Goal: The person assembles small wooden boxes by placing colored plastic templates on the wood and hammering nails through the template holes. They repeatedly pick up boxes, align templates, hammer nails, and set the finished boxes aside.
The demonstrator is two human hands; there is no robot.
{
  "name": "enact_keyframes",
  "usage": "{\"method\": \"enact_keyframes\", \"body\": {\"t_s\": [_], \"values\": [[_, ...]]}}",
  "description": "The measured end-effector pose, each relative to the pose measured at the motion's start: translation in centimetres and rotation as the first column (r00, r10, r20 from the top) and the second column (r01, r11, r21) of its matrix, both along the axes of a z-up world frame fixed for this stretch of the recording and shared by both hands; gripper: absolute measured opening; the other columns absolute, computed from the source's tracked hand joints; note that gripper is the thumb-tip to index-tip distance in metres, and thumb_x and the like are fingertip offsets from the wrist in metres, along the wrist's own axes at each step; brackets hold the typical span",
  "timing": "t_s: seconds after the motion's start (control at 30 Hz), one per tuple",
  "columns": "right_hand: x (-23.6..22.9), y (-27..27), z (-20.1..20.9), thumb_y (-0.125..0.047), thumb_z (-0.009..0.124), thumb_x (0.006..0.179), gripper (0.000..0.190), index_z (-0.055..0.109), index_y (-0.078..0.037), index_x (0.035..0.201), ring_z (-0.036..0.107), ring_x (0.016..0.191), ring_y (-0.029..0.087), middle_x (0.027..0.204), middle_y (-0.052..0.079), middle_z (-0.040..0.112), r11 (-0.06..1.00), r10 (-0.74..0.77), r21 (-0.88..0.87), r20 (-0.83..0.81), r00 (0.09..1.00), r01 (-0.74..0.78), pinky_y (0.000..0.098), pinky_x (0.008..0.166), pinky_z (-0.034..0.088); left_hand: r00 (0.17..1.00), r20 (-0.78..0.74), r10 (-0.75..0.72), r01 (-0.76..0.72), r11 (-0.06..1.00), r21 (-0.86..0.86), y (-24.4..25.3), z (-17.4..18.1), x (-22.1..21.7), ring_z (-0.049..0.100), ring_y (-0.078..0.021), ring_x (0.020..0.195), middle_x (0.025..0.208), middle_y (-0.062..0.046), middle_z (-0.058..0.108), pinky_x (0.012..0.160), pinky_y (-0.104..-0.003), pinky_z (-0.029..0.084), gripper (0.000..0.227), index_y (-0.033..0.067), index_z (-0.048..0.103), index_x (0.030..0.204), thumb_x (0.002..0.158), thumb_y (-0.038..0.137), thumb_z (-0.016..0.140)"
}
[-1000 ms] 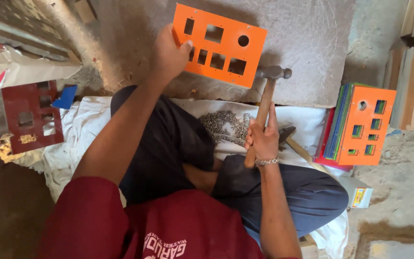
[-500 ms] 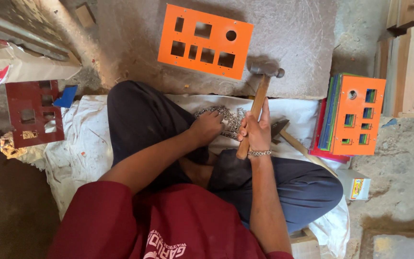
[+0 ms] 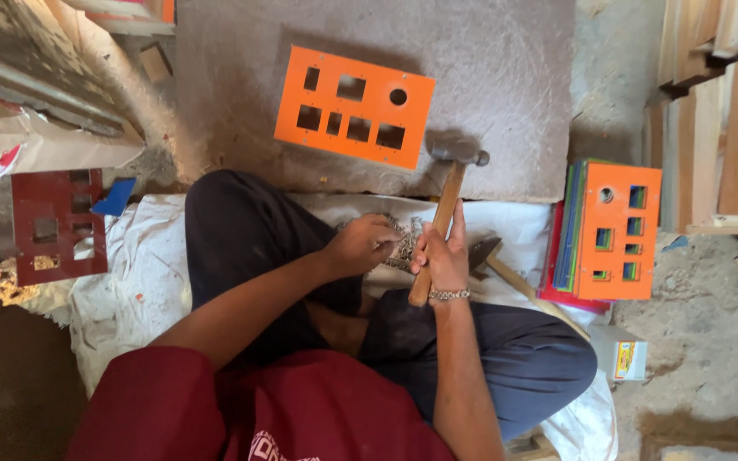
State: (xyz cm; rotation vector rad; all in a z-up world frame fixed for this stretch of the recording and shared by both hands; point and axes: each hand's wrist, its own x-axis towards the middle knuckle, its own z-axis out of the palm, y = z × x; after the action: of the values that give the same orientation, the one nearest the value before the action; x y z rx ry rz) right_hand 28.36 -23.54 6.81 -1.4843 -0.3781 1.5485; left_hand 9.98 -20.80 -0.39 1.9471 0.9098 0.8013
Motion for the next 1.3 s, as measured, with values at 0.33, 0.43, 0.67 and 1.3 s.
{"method": "enact_keyframes", "body": {"t_s": [0.33, 0.43, 0.67, 1.3], "values": [[0.0, -0.1, -0.7, -0.011, 0.061, 0.097, 0.088, 0.010, -0.028, 0.166, 0.049, 0.050, 0.009, 0.070, 0.002, 0.053, 1.000, -0.008, 0.005, -0.019, 1.000, 0.008, 0.0255, 0.041, 0.044, 0.835, 0.318, 0.449, -0.263, 0.834, -0.486, 9.8, 1.9, -0.3, 0.061, -0.0064, 0.080, 0.090, -0.003, 0.070, 0.070, -0.025, 0.051, 0.018, -0.0034, 0.077, 0.110, 0.097, 0.007, 0.073], [0.0, -0.6, -1.4, -0.011, 0.060, 0.099, 0.087, 0.009, -0.028, 0.167, 0.049, 0.051, 0.008, 0.071, 0.002, 0.052, 1.000, 0.000, 0.027, -0.030, 1.000, 0.001, 0.0248, 0.041, 0.043, 0.775, 0.415, 0.477, -0.230, 0.824, -0.518, 13.5, 1.0, -0.6, 0.071, -0.0087, 0.080, 0.092, -0.003, 0.074, 0.071, -0.025, 0.061, 0.022, -0.0039, 0.071, 0.112, 0.093, 0.007, 0.074], [-0.1, 0.1, -1.0, -0.011, 0.059, 0.100, 0.086, 0.008, -0.027, 0.168, 0.049, 0.051, 0.008, 0.073, 0.002, 0.053, 1.000, -0.015, 0.019, -0.066, 0.998, 0.017, 0.0246, 0.042, 0.044, 0.916, 0.217, 0.338, -0.372, 0.917, 0.142, 19.8, -0.6, -0.5, 0.073, -0.0172, 0.089, 0.098, -0.005, 0.075, 0.075, -0.034, 0.057, 0.009, 0.0043, 0.070, 0.110, 0.103, 0.007, 0.065], [-1.1, 1.6, -0.3, -0.008, 0.055, 0.099, 0.085, 0.007, -0.022, 0.167, 0.049, 0.049, 0.007, 0.073, 0.003, 0.053, 0.999, -0.009, -0.045, 0.032, 0.999, 0.010, 0.0249, 0.040, 0.045, 0.938, 0.140, 0.316, -0.344, 0.889, 0.302, 22.8, -2.6, 0.7, 0.068, -0.0218, 0.079, 0.102, -0.005, 0.069, 0.069, -0.036, 0.054, 0.008, 0.0065, 0.072, 0.107, 0.099, 0.005, 0.070]]}}
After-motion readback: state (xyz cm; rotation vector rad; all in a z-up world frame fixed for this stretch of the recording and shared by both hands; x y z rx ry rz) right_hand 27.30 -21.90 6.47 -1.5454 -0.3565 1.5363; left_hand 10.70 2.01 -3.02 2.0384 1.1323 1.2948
